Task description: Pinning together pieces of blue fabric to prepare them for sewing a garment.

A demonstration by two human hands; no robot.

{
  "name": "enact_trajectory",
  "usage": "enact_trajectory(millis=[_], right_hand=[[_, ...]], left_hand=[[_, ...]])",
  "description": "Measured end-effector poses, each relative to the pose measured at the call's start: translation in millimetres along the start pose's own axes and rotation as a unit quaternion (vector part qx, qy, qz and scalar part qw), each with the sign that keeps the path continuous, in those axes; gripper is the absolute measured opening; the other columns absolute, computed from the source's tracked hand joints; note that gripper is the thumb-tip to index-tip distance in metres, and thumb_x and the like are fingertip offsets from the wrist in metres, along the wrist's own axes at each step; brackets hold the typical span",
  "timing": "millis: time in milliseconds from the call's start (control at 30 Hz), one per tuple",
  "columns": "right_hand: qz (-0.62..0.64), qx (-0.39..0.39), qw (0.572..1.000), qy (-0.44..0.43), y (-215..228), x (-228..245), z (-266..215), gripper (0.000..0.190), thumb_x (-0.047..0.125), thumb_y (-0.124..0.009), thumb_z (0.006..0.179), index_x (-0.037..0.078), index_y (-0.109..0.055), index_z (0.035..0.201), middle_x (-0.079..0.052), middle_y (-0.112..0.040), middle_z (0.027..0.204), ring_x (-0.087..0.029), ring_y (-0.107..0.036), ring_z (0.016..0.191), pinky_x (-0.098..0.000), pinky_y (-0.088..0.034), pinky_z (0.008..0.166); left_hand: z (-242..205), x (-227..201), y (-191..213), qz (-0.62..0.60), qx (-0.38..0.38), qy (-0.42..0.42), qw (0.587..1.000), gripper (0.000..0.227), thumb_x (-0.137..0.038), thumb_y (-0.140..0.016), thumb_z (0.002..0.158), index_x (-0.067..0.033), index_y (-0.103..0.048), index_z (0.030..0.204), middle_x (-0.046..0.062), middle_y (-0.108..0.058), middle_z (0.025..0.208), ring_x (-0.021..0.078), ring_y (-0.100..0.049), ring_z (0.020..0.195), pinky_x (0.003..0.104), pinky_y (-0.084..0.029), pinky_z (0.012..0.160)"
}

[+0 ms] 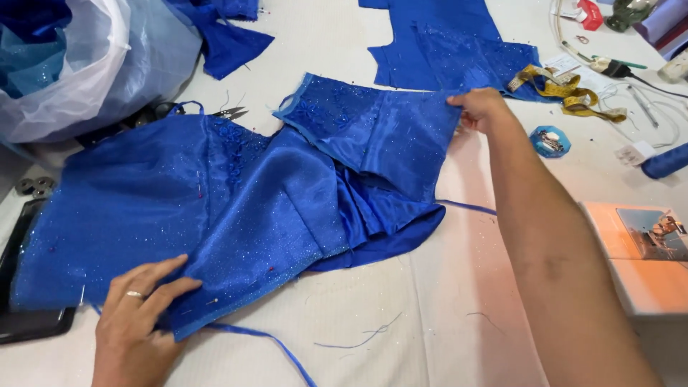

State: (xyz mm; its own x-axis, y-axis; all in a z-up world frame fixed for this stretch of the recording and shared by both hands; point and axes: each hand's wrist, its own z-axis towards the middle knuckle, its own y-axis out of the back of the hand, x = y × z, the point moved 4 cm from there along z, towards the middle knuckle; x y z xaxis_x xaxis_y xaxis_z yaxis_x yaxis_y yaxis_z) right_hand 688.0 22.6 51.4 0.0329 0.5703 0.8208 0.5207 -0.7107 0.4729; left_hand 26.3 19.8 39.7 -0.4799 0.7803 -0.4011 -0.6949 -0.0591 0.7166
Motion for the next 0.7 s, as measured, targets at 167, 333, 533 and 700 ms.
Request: enact_trajectory(millis=[167, 333, 533, 700], right_hand=[[0.114, -0.011, 0.986, 0.121, 24, 51, -51, 0.013, 0.02, -0.072, 0.092, 0.019, -0.064, 0.102, 0.001, -0.077, 0.103, -0.011, -0.075, 0.089, -0.0293, -0.065, 0.084], [0.247, -0.089, 0.869, 0.419, 76, 88, -48, 0.018, 0.0, -0.077, 0.086, 0.014, -0.079, 0.098, 0.005, -0.08, 0.092, -0.005, -0.07, 0.078, -0.0258, -0.06, 0.069], [0.147, -0.041, 0.817, 0.556, 81, 101, -139, 0.011, 0.0, -0.076, 0.1, 0.007, -0.074, 0.107, 0.003, -0.071, 0.097, -0.005, -0.062, 0.086, -0.0221, -0.055, 0.076], [0.186, 0.042, 0.875, 0.445, 61, 77, -176, 0.019, 0.009, -0.072, 0.093, 0.004, -0.071, 0.111, -0.002, -0.077, 0.1, -0.004, -0.071, 0.084, -0.0154, -0.064, 0.08]], left_hand=[[2, -6, 2, 0.01, 0.015, -0.008, 1.0, 0.048, 0.001, -0.071, 0.064, -0.015, -0.073, 0.109, 0.005, -0.066, 0.133, 0.0305, -0.057, 0.12, 0.042, -0.044, 0.107], [5, -13, 5, -0.004, -0.001, -0.032, 0.999, 0.05, 0.001, -0.076, 0.064, -0.0084, -0.072, 0.112, 0.009, -0.067, 0.13, 0.0314, -0.058, 0.118, 0.042, -0.046, 0.106], [-1, -8, 4, -0.002, 0.017, -0.034, 0.999, 0.067, -0.013, -0.087, 0.054, -0.0107, -0.069, 0.119, 0.006, -0.066, 0.133, 0.0301, -0.058, 0.125, 0.043, -0.044, 0.111], [-11, -12, 1, 0.097, 0.108, -0.033, 0.989, 0.077, -0.033, -0.075, 0.068, -0.0151, -0.054, 0.14, 0.002, -0.053, 0.149, 0.0233, -0.043, 0.145, 0.044, -0.036, 0.115]])
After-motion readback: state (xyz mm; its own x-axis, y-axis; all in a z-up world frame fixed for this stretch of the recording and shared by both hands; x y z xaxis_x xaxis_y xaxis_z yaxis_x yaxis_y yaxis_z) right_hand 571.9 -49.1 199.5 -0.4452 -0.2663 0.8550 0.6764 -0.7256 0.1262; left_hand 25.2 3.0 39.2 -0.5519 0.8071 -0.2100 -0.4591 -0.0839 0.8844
